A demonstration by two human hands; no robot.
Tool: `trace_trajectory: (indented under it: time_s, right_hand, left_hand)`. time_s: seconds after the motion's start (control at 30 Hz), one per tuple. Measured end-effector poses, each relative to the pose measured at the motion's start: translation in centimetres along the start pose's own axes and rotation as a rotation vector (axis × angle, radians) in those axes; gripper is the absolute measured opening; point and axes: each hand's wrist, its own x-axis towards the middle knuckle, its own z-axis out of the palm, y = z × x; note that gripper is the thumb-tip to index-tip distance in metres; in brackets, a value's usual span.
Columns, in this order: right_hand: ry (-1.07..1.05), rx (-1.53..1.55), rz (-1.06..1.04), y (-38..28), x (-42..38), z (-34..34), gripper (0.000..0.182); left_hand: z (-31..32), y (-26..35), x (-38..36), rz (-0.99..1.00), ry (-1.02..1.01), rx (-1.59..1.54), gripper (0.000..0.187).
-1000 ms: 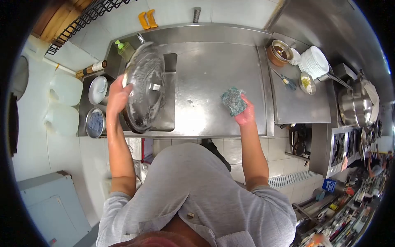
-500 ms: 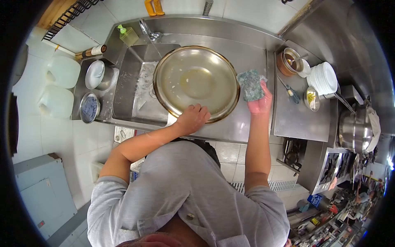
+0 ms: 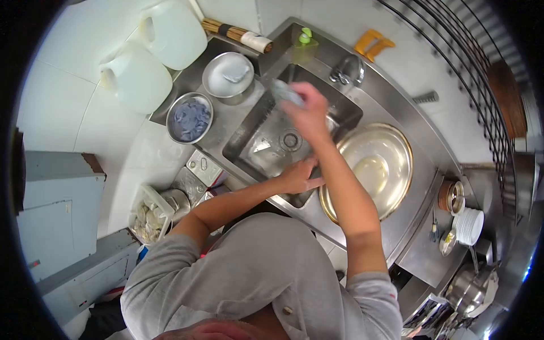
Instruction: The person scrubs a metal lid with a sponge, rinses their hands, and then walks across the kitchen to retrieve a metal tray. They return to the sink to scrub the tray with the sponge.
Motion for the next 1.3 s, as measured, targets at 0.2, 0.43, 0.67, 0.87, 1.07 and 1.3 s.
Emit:
trace_trajectory:
  time_s: [0.2, 0.43, 0.67, 0.87, 1.07, 1.3]
  right_hand:
    - [-0.55, -0.839, -0.413, 4.8, 10.9, 18.7, 0.023]
    - [-0.502, -0.725, -0.067, 7.8, 13.0, 21.3, 0.027]
    - [0.16, -0.375, -0.243, -0.1, 3.0, 2.9, 0.029]
    - [0.641, -0.867, 0.073, 6.6, -19.1, -16.2, 0.03]
    - [0.281, -1.121, -0.266, 12.5, -26.6, -21.1, 0.02]
    - [0.365, -0.796, -0.167, 14.6, -18.9, -23.7, 0.018]
  left_hand:
    - [0.1, -6.8, 0.8, 0.219, -0.066, -0.271, 0.068]
    - [1.3, -13.4, 2.8, 0.077, -0.288, -0.989, 0.056]
    - [1.7, -7.4, 7.8, 0.001, -0.17, -0.619, 0.048]
    - [3.4, -3.4, 11.4, -0.145, 0.016, -0.395, 0.044]
    - [4.2, 0.0, 13.2, -0.122, 0.21, -0.253, 0.048]
    - [5.9, -1.9, 21.0, -0.187, 0.315, -0.284, 0.055]
